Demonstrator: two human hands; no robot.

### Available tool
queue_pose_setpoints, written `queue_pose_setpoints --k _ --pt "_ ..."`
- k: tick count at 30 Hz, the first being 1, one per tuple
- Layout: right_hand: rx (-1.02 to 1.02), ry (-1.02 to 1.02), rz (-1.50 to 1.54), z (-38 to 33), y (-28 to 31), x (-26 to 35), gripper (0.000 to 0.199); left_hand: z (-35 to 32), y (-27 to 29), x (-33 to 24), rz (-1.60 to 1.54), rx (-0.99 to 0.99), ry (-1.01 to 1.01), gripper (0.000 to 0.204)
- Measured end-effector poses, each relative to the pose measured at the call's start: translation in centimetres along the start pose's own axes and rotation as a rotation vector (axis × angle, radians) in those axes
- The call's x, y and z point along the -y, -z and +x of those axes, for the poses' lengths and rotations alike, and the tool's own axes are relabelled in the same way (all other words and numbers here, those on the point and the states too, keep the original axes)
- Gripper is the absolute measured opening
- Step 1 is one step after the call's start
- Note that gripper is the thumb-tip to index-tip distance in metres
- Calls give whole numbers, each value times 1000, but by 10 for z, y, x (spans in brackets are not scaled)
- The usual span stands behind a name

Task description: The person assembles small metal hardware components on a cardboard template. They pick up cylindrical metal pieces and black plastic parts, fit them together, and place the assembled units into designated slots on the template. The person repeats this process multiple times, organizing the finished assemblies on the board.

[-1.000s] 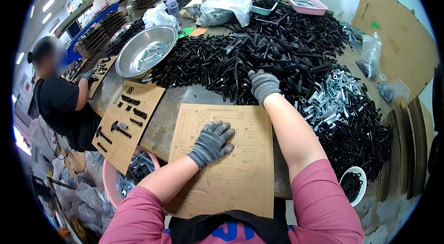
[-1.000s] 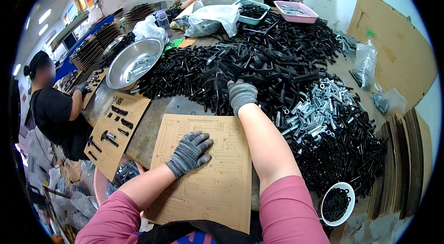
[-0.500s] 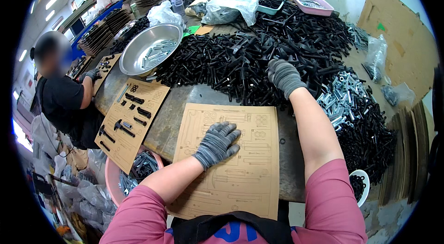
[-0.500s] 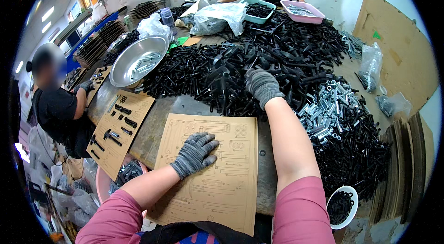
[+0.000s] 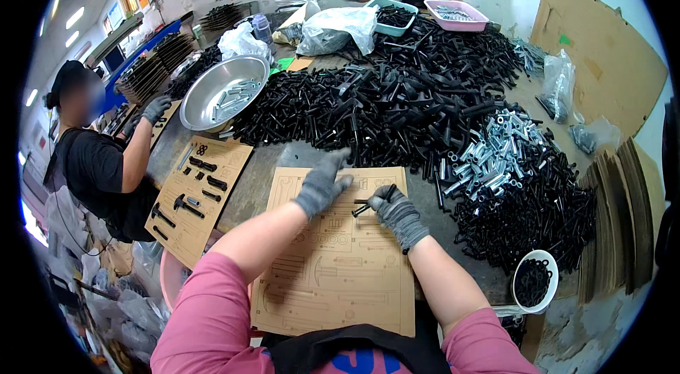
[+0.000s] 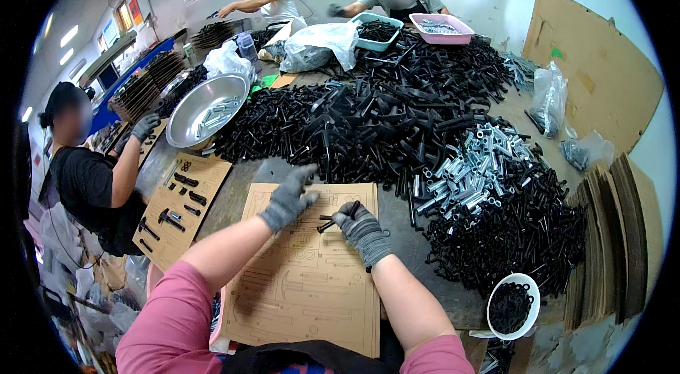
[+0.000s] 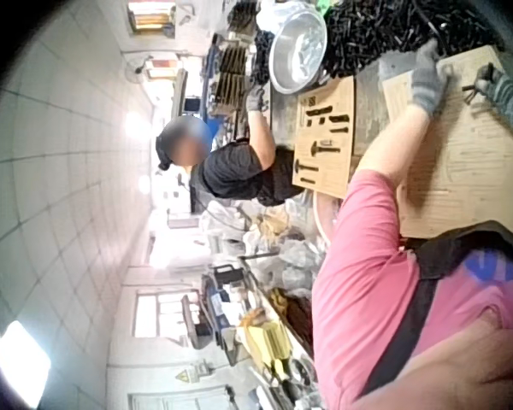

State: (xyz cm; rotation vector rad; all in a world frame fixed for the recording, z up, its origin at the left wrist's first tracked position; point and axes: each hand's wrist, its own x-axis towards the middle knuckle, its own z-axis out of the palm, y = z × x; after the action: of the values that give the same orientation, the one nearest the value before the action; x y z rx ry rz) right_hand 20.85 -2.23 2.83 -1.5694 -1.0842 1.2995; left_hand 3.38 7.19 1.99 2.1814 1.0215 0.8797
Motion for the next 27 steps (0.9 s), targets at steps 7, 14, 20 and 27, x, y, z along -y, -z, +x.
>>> queue_pose_setpoints --k 7,14,20,27 --pt "120 261 -48 3 0 -34 15 96 -21 -29 730 165 3 47" --pt "91 295 -49 4 -5 -40 15 94 -20 -36 993 175 -26 16" --pt "72 498 -39 19 -2 -63 7 44 18 -33 19 46 205 24" --pt "-16 22 213 5 -19 -5 8 -20 45 -4 -1034 -78 696 38"
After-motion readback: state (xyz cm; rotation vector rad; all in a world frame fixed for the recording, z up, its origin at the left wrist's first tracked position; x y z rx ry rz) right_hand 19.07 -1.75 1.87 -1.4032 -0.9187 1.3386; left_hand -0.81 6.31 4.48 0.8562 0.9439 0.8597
